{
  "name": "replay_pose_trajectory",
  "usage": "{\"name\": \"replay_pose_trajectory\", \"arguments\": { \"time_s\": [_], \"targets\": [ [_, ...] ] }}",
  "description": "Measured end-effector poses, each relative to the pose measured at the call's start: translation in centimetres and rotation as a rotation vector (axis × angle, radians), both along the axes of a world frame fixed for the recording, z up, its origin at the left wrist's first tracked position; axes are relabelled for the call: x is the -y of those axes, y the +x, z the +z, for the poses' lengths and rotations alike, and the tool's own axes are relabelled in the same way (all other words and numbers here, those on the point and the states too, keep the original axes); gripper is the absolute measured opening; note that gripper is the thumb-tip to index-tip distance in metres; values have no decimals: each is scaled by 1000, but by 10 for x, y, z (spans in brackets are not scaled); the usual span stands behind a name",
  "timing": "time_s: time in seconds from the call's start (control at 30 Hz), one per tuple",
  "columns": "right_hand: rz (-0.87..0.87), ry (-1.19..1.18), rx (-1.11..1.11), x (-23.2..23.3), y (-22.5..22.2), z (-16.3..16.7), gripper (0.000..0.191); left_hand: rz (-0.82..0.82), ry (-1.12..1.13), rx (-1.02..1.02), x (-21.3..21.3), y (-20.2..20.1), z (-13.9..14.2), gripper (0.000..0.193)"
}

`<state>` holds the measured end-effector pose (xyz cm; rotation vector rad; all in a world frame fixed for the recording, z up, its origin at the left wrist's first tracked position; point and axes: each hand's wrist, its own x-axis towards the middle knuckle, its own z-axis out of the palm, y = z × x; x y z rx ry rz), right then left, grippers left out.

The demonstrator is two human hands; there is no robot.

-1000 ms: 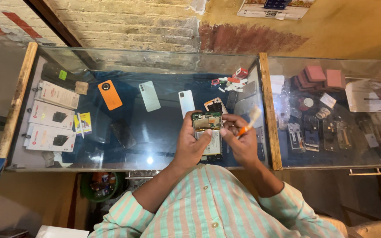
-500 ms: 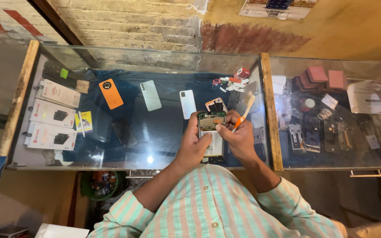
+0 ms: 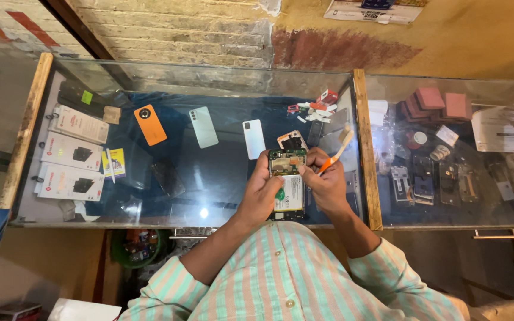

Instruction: The person uses a plastic pry tool to separate the back cover from a disassembled smartphone, then powers the device on to confirm the screen displays the brand logo and lock screen. After confirming operation, the person powers the device off and uses a red-tipped tool to adjust internal components near the motherboard.

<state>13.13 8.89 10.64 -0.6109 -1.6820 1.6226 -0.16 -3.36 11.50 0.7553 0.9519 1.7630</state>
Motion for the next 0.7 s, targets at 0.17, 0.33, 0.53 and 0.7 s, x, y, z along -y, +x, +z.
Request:
{"name": "replay_pose_trajectory", "arguments": {
  "time_s": [0.17, 0.33, 0.53, 0.7],
  "targets": [
    [40, -117, -76, 0, 0, 0, 2, -38, 16, 85, -1, -1, -1, 45],
    [64, -168, -58, -2, 5, 0, 6, -12, 43, 16, -1, -1, -3, 37],
    [115, -96, -70, -8, 12, -2, 14, -16, 47, 38, -1, -5, -3, 36],
    [81, -143, -39, -7, 13, -3, 13, -113, 77, 203, 1, -8, -2, 54]
  ]
}}
